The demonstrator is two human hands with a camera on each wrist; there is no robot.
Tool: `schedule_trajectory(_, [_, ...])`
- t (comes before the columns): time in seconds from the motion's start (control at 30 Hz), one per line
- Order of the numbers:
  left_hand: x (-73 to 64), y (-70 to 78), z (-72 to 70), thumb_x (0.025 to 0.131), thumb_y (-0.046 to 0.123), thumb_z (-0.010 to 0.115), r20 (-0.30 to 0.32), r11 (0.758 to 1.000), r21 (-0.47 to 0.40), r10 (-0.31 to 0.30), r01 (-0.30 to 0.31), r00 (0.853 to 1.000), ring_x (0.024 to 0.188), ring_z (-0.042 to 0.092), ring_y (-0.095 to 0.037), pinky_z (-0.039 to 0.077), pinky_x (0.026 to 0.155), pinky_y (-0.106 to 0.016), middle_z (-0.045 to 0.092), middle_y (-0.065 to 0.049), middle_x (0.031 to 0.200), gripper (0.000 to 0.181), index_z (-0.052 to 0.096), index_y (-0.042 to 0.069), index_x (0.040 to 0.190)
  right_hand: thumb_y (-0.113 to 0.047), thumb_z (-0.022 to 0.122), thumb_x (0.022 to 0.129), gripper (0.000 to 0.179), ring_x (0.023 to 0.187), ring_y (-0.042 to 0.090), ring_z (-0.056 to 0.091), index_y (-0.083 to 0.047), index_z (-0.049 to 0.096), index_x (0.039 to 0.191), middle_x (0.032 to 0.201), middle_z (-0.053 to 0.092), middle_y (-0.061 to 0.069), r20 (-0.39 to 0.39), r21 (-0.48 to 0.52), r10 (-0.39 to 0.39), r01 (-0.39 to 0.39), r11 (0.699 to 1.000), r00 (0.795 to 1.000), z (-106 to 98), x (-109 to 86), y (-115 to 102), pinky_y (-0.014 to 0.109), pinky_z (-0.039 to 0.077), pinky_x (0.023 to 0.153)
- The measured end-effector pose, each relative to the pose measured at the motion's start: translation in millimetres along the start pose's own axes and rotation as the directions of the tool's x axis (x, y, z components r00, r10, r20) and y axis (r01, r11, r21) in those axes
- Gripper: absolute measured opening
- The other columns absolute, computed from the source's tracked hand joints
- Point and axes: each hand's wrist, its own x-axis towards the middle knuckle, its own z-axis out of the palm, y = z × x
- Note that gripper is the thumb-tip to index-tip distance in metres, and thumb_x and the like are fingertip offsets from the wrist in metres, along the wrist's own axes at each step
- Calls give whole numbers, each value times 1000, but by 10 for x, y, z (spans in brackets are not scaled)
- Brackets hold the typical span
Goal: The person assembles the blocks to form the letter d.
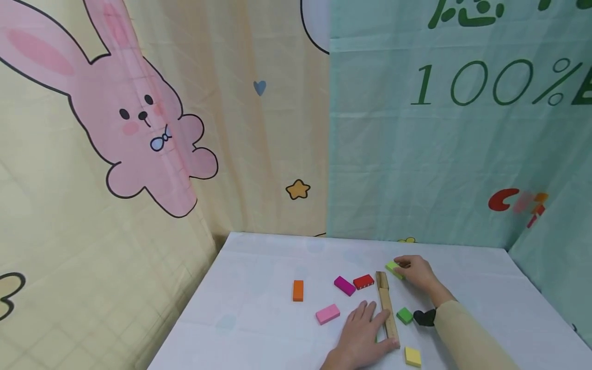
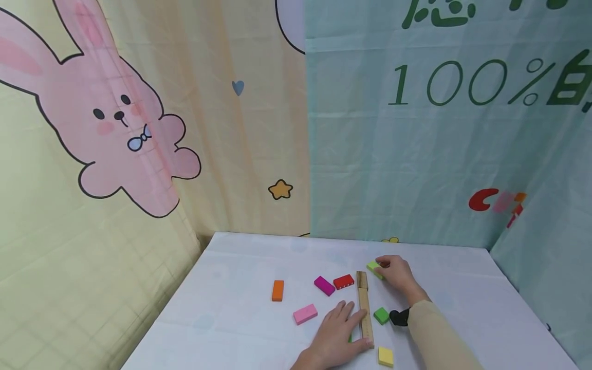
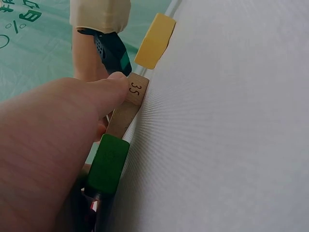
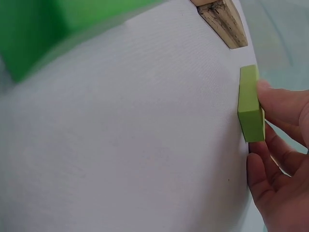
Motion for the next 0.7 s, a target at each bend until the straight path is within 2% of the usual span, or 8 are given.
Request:
schedule_trajectory(0.47, [-34,0,2,91,74,50,-23,1000,4,1,-1,1000,148,26,-20,34,114,-46,32,9,160,69,38,45,152,-20,69,96,39,112,40,59,1,65,129,125,63,25,-10,39,14,-14,999,1000,65,-2,78,52,52,89])
schedule_trajectory(0.7, [-32,9,1,91,74,49,-38,1000,19,14,-13,999,149,25,-20,34,114,-46,32,8,161,69,38,44,152,-19,70,96,38,113,42,58,0,66,128,125,62,27,-39,56,-3,5,998,999,70,-29,83,55,51,90])
